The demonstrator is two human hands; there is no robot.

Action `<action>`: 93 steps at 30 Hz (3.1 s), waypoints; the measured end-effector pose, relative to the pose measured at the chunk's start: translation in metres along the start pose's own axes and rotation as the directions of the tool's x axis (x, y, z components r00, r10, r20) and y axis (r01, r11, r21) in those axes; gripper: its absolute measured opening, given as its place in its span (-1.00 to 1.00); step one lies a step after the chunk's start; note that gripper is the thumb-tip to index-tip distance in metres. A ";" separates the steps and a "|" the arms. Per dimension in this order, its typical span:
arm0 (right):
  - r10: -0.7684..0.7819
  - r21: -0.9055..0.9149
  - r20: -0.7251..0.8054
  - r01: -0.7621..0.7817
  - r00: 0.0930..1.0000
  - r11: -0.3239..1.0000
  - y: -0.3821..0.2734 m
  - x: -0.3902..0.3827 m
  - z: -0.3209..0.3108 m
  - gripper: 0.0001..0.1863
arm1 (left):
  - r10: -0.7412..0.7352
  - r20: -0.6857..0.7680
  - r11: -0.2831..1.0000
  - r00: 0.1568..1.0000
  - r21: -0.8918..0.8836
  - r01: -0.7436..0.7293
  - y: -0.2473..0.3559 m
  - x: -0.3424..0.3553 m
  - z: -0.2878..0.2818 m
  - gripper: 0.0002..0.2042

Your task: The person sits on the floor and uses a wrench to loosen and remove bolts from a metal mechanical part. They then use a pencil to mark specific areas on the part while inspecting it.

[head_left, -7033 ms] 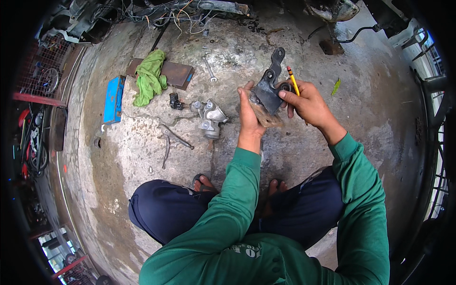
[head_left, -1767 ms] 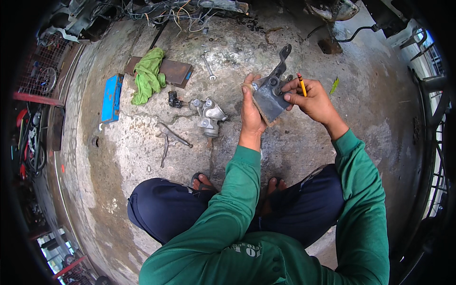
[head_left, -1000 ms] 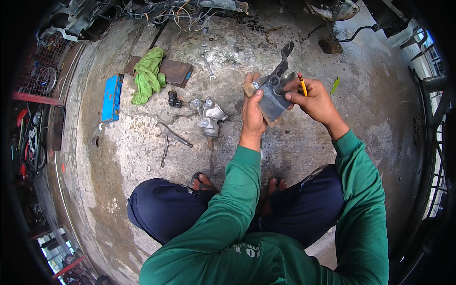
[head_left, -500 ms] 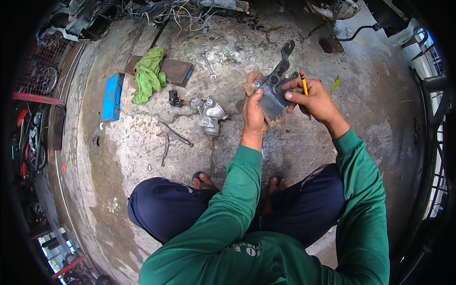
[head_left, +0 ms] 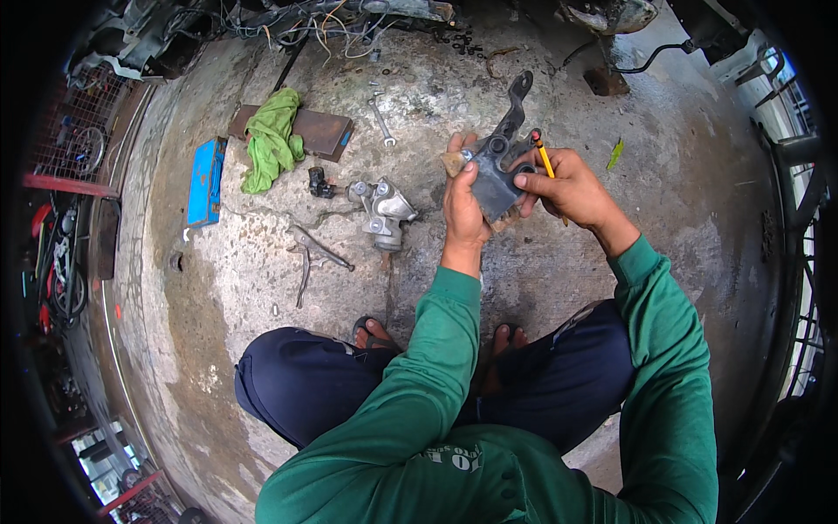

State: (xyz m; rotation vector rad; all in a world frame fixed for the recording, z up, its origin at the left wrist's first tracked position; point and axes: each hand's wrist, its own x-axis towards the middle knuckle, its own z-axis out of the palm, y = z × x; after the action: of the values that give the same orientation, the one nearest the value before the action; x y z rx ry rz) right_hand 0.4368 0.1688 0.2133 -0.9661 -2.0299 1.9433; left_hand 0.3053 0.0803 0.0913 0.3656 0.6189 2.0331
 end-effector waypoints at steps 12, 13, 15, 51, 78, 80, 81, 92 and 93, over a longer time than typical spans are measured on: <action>0.034 0.024 0.089 -0.036 0.995 0.999 -0.006 -0.003 -0.003 -0.69 | -0.080 0.029 0.996 0.996 -0.036 0.081 0.007 -0.005 0.006 -0.30; 0.033 0.020 0.091 -0.035 0.995 0.999 -0.004 -0.003 -0.003 -0.67 | -0.088 0.009 0.995 0.996 -0.048 0.088 0.008 -0.006 0.008 -0.30; 0.025 0.009 0.096 -0.026 0.995 1.000 -0.002 -0.002 -0.002 -0.63 | -0.095 0.022 0.991 0.995 -0.092 0.096 0.008 -0.006 0.005 -0.31; -0.148 0.021 0.056 0.147 0.987 0.989 -0.008 -0.004 0.014 -0.57 | -0.172 0.114 0.945 0.979 -0.260 0.196 0.002 -0.004 -0.001 -0.32; -0.127 -0.004 0.085 0.128 0.988 0.992 -0.012 -0.007 0.010 -0.57 | -0.188 0.063 0.945 0.980 -0.259 0.197 0.007 -0.009 0.010 -0.40; -0.153 0.045 0.091 0.150 0.984 0.988 -0.009 -0.008 0.012 -0.53 | -0.222 0.011 0.932 0.975 -0.293 0.215 0.007 -0.007 0.012 -0.41; -0.154 0.057 0.090 0.149 0.984 0.987 -0.010 -0.008 0.012 -0.52 | -0.235 0.010 0.914 0.972 -0.337 0.225 0.006 -0.007 0.012 -0.41; -0.228 0.045 -0.004 0.228 0.974 0.973 -0.039 -0.028 0.004 -0.47 | -0.333 0.249 0.671 0.910 -0.615 0.414 0.013 -0.009 -0.004 -0.34; -0.236 0.068 -0.011 0.236 0.972 0.969 -0.046 -0.031 0.004 -0.47 | -0.343 0.212 0.681 0.915 -0.615 0.397 0.013 -0.009 -0.009 -0.34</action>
State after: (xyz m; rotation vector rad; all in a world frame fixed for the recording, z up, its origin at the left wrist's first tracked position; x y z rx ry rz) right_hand 0.4429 0.1509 0.2655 -0.6763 -1.9598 1.8701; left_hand 0.2962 0.0650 0.0913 -0.1000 -0.0973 1.6880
